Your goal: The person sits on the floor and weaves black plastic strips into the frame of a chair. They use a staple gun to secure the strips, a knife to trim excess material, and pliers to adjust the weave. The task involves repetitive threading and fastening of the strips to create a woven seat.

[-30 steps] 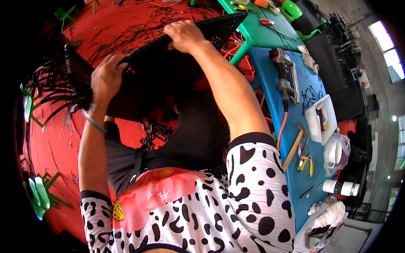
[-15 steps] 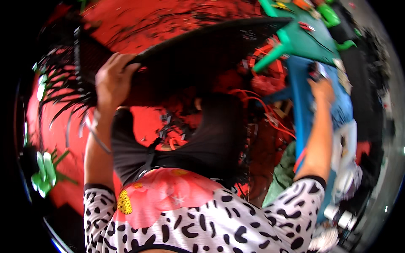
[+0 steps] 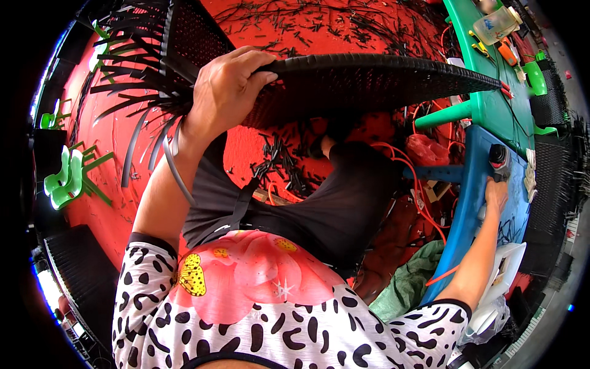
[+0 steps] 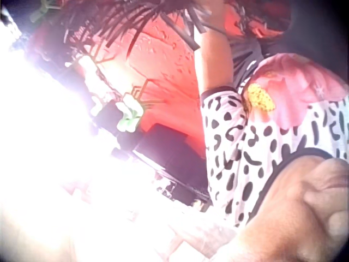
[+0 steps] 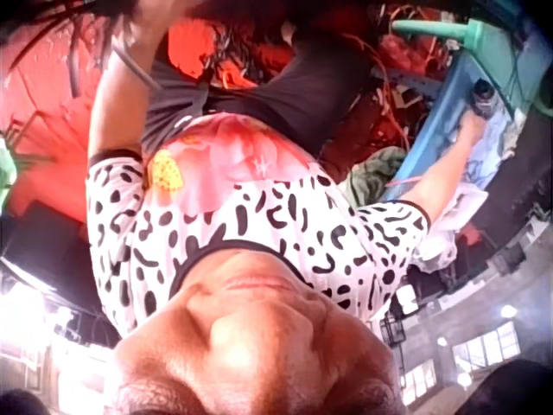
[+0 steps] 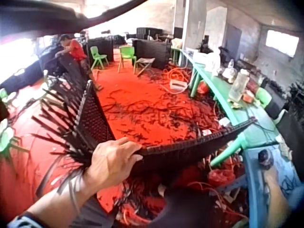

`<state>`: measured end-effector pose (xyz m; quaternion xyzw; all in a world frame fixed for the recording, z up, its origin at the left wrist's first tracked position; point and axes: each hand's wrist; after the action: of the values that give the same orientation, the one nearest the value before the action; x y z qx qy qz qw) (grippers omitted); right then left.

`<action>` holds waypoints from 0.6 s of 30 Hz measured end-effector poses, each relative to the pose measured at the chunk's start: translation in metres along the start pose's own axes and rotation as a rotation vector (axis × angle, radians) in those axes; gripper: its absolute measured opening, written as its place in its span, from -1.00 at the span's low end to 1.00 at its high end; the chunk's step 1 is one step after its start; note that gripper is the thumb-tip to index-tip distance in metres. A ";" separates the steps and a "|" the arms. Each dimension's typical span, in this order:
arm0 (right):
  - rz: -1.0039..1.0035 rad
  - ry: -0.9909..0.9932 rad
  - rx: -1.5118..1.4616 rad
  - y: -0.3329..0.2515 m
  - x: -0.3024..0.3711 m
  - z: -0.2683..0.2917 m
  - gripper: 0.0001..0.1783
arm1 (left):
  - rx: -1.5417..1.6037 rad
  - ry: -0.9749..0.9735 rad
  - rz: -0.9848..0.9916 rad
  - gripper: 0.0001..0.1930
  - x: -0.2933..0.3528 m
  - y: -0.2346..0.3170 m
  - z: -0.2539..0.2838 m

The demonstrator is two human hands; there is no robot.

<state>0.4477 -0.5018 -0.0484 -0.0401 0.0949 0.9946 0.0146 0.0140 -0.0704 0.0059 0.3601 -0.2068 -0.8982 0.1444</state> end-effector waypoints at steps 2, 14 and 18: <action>0.081 0.007 -0.163 0.007 0.004 0.009 -0.51 | 0.011 -0.028 0.017 -0.78 -0.002 -0.003 -0.001; 0.844 0.031 -1.175 -0.097 0.222 0.183 -0.82 | 0.194 -0.247 0.060 -0.74 -0.016 -0.025 -0.001; 1.061 0.068 -1.274 -0.148 0.258 0.188 -0.87 | 0.216 -0.291 0.110 -0.72 -0.027 -0.035 0.000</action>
<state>0.1816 -0.3156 0.0865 -0.0204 -0.4797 0.7310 -0.4850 0.0291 -0.0289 0.0052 0.2278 -0.3400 -0.9042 0.1222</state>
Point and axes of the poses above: each hand's wrist, its own x-axis away from the middle knuckle, its own z-axis out of the back of the hand, y = z × x, and after that the axes turned 9 degrees about x, right-handed
